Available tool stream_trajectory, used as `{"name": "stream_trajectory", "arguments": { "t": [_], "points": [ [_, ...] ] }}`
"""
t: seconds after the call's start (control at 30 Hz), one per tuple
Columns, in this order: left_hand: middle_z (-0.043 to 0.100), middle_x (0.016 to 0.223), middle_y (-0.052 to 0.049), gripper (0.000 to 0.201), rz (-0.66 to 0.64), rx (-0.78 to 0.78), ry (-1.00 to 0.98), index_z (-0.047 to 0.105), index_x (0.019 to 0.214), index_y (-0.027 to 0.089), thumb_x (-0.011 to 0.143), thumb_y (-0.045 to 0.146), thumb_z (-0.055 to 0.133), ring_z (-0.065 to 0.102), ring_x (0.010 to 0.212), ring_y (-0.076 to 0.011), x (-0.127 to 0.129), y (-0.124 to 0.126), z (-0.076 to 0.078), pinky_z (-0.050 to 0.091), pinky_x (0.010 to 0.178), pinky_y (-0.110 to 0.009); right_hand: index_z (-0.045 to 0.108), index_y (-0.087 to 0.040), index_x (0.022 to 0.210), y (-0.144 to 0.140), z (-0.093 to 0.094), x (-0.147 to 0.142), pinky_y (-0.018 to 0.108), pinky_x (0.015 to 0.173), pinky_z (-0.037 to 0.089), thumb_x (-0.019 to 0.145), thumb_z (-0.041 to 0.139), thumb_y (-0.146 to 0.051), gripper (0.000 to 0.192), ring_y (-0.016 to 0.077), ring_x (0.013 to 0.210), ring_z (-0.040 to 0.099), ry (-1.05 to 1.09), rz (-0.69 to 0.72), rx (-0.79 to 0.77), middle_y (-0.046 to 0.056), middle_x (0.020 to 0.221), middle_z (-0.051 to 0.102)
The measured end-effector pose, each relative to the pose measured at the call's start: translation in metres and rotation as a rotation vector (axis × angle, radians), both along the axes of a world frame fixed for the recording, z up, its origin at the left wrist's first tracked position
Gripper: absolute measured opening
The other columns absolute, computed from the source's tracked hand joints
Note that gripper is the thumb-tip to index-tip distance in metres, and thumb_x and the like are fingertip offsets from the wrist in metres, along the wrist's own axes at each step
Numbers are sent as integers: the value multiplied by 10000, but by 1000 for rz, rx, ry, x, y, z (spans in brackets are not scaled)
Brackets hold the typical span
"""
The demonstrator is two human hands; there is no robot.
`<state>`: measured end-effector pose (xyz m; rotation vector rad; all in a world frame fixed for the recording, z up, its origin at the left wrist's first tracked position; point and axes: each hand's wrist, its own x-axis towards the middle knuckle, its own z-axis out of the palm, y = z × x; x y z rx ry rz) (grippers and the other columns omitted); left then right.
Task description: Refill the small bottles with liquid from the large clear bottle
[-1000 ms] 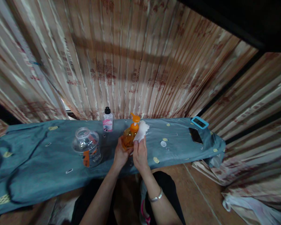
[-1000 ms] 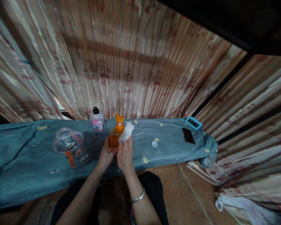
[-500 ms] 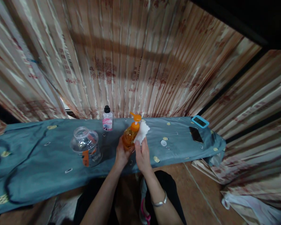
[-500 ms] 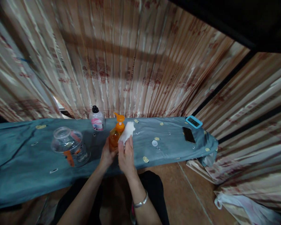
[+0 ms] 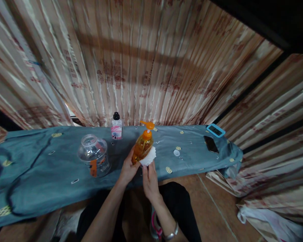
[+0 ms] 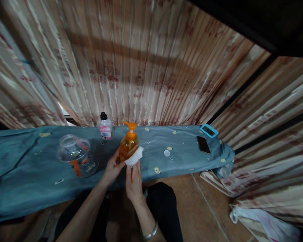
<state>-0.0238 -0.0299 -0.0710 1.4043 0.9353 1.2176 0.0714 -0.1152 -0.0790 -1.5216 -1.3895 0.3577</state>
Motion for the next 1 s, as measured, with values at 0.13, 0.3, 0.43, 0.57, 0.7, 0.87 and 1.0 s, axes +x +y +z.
{"name": "stream_trajectory", "arguments": {
  "t": [0.13, 0.3, 0.43, 0.57, 0.7, 0.87, 1.0],
  "points": [
    [607, 1479, -119, 619, -10, -40, -20, 595, 1387, 186, 787, 331, 639, 551, 1395, -294, -5, -5, 1, 387, 1216, -451, 320, -134, 1577, 8, 27, -8, 605, 1220, 284, 1065, 375, -391, 575, 325, 1579, 82, -157, 54, 55, 263, 1684, 93],
    [608, 1480, -111, 598, 20, 13, 57, 610, 1375, 165, 797, 313, 563, 555, 1394, -270, -6, -10, 0, 351, 1241, -452, 415, -120, 1521, 25, 9, -8, 624, 1230, 241, 1059, 338, -239, 484, 352, 1578, 25, -276, 18, 106, 259, 1685, 30],
    [641, 1443, -94, 574, 22, -21, 42, 630, 1354, 171, 802, 308, 551, 576, 1370, -256, -4, -10, 0, 360, 1236, -437, 413, -96, 1510, 10, -43, -7, 705, 1125, 376, 1029, 407, -184, 489, 461, 1523, 219, -288, -9, 55, 305, 1635, 213],
    [696, 1353, -94, 483, 81, 8, 19, 661, 1298, 192, 858, 372, 576, 595, 1338, -259, 0, -12, 4, 418, 1191, -425, 459, -113, 1483, -10, -80, -10, 704, 1085, 432, 979, 480, -146, 506, 456, 1463, 369, -243, 4, -16, 283, 1583, 361],
    [649, 1381, -140, 662, 160, 80, 110, 572, 1354, 179, 759, 403, 756, 607, 1305, -301, 14, -11, 11, 450, 1143, -474, 388, -79, 1514, -14, -76, -5, 678, 1122, 407, 1015, 432, -221, 520, 417, 1462, 393, -104, 14, -33, 296, 1563, 390],
    [676, 1312, -124, 738, 250, 47, 97, 565, 1304, 201, 644, 351, 859, 655, 1222, -305, 38, 3, 21, 506, 1070, -466, 302, -93, 1557, 15, -28, 15, 655, 1217, 251, 1065, 347, -470, 621, 364, 1530, 274, 134, 52, 30, 253, 1634, 292],
    [741, 1158, -92, 636, 326, -42, -5, 620, 1180, 206, 612, 353, 863, 710, 1093, -296, 42, 12, 25, 556, 978, -452, 380, -183, 1541, 60, 3, 34, 595, 1242, 225, 1032, 343, -629, 677, 302, 1511, 336, 365, 129, 28, 164, 1617, 384]
  ]
}}
